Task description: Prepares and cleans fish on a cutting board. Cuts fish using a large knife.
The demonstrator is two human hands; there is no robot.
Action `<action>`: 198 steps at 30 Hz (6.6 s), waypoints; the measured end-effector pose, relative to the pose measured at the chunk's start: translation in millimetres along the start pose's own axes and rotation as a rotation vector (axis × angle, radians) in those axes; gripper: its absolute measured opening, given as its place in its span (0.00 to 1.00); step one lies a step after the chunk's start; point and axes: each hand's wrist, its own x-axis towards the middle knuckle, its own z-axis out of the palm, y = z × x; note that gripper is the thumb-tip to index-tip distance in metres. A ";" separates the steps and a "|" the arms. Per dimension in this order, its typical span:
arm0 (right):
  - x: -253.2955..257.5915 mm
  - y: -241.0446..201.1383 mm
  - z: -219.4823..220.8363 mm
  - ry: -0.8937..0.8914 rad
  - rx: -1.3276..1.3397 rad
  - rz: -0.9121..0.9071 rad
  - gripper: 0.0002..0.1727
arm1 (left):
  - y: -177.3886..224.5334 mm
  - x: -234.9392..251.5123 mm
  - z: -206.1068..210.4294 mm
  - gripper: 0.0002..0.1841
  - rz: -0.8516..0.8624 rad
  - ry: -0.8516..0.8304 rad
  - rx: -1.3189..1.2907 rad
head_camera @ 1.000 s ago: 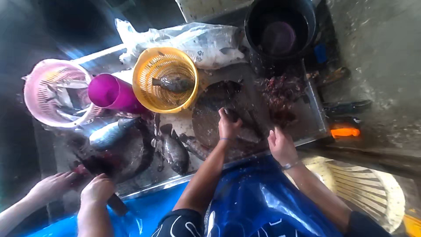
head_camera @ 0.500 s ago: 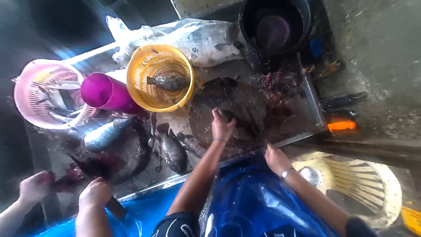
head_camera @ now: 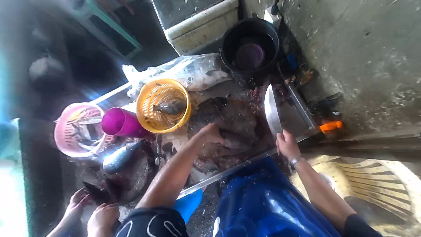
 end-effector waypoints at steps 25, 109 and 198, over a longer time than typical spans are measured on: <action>-17.9 -92.6 30.1 -0.044 -0.460 -0.263 0.17 | 64.4 27.3 100.1 0.33 -0.163 0.471 -0.589; 6.2 -67.2 64.4 -0.352 -0.852 -0.064 0.26 | 17.0 -36.0 100.6 0.14 -0.050 0.480 -0.080; 8.5 -78.4 17.5 -0.290 -0.814 0.167 0.24 | 67.1 49.7 87.0 0.47 -0.096 0.567 -0.152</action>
